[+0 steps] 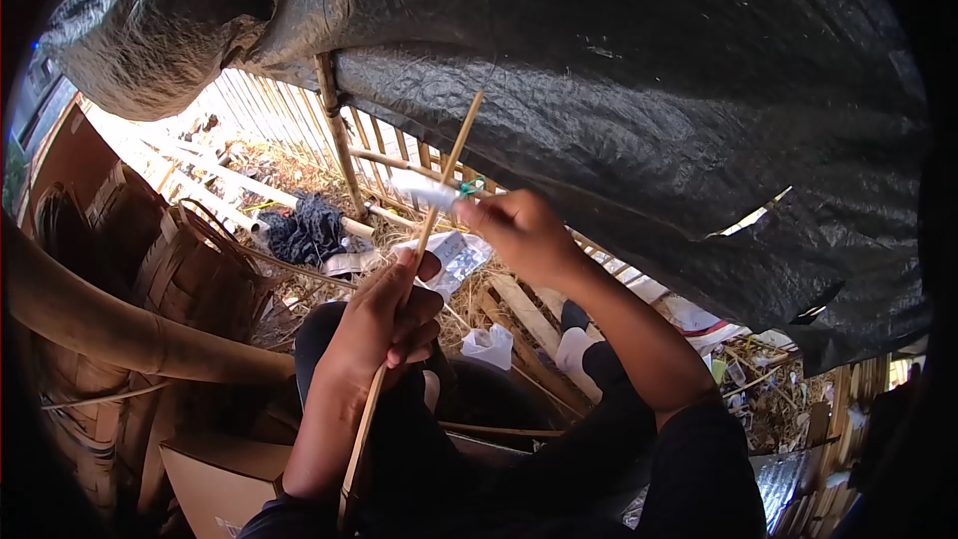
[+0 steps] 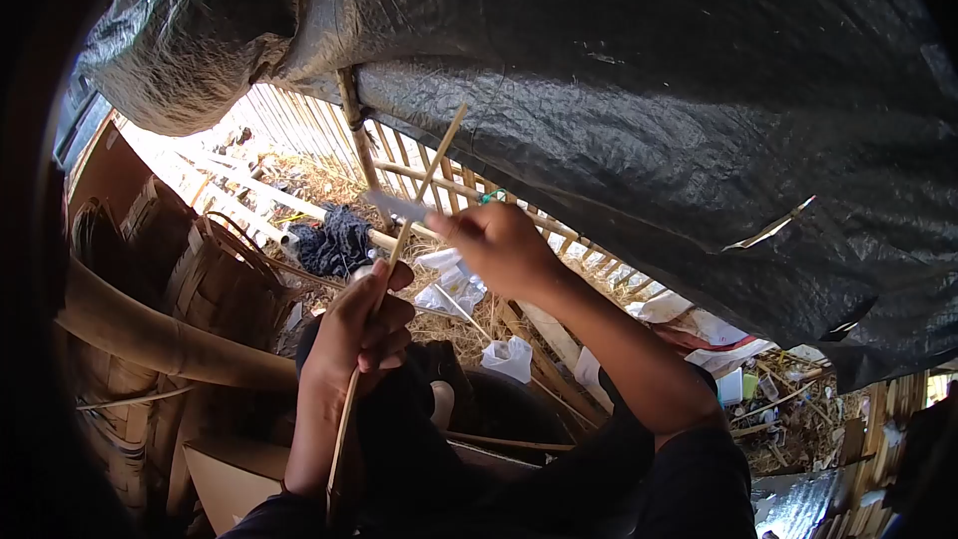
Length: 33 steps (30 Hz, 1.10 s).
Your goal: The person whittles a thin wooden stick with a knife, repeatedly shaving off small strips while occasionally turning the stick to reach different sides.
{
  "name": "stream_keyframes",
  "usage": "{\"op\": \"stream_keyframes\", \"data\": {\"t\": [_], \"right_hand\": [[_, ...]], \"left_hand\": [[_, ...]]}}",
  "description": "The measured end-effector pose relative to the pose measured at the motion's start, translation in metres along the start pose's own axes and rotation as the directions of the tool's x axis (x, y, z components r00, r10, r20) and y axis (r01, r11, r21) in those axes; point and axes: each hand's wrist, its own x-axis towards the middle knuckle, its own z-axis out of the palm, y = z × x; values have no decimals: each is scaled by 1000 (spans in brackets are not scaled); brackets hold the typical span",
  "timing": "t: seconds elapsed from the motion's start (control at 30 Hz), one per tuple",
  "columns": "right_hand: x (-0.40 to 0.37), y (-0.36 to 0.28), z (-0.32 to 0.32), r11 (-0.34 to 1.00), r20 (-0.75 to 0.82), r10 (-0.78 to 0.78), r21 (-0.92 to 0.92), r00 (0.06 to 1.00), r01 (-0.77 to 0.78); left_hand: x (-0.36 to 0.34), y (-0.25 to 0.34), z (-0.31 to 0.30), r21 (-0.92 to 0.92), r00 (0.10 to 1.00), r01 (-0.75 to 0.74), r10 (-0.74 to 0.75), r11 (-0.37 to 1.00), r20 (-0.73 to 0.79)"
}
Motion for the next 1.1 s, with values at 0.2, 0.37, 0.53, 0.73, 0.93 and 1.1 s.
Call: {"op": "stream_keyframes", "data": {"t": [0.2,0.37,0.53,0.73,0.93,1.1], "right_hand": [[-6,2,-29,1000,-244,4,11,970,-2],[-19,-29,-48,940,-83,-275,-233,958,249],[-17,-26,-44,903,58,-420,-69,906,423],[-22,18,-24,943,-61,-329,-74,942,325],[-24,19,-23,885,-158,-386,-340,909,317],[-25,24,-24,828,-105,-415,-455,904,327]], "left_hand": [[-5,-17,14,102,994,-29,18,994,110],[-12,-28,20,101,977,-131,111,986,183],[-20,-31,27,216,966,-235,203,948,159],[3,-40,23,294,980,-198,192,935,50],[26,-35,19,300,998,-18,-1,954,64],[25,-36,32,450,991,-46,98,892,-92]]}}
